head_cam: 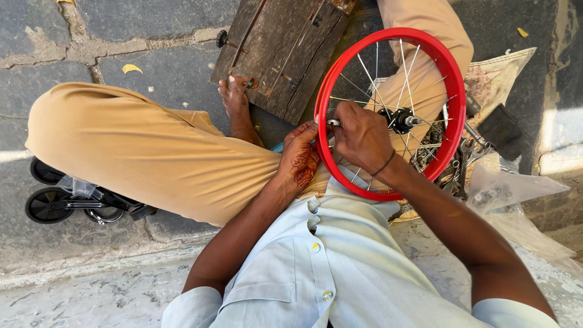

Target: The person sits on the floor and uses their hands to insert spokes into the hub of a red bicycle rim, then places the rim onto a truing stand to align it.

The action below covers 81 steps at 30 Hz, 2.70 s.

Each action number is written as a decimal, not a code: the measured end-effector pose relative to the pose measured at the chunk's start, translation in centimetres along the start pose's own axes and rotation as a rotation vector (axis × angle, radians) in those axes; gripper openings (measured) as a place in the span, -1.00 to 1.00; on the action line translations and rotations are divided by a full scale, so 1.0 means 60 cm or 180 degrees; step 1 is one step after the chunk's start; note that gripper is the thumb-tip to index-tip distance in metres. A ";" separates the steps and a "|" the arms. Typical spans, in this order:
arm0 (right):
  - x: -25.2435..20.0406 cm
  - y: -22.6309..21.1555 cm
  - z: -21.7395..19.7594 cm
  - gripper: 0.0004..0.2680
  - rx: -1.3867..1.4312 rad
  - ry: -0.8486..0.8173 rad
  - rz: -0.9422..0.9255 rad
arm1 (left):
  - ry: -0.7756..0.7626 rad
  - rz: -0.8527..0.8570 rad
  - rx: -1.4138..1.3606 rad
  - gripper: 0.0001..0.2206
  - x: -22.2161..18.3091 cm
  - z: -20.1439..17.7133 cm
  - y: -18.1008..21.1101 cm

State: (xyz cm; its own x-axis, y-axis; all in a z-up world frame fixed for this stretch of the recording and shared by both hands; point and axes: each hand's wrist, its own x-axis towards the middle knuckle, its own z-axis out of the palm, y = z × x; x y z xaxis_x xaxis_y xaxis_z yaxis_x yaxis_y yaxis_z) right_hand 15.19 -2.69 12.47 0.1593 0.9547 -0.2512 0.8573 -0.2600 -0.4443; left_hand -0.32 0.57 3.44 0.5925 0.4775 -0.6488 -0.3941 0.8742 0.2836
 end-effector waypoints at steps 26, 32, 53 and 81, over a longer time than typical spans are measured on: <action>-0.051 -0.020 0.008 -0.80 0.0152 0.1105 -0.0545 | -0.0304 -0.0120 -0.0323 -0.83 0.010 0.014 0.014; 0.021 0.045 0.003 -0.68 0.2157 -0.0625 0.0295 | 0.0112 0.0027 0.0052 -0.87 0.009 -0.006 -0.005; -0.068 -0.032 -0.012 -0.85 0.0168 0.1453 -0.0675 | 0.0208 0.0243 0.0064 -0.86 0.014 0.011 -0.003; -0.042 -0.056 -0.023 -0.77 -0.0808 0.1670 -0.1564 | -0.0538 -0.0286 -0.0439 -0.75 -0.005 0.028 0.021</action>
State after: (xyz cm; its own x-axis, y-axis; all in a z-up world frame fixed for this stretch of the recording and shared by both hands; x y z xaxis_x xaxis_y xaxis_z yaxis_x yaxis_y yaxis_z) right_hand 12.60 -4.01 15.78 -0.1122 0.9122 0.3942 0.9660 0.1932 -0.1721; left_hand 0.16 1.65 5.16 0.7341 0.4165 -0.5363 -0.4200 0.8991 0.1234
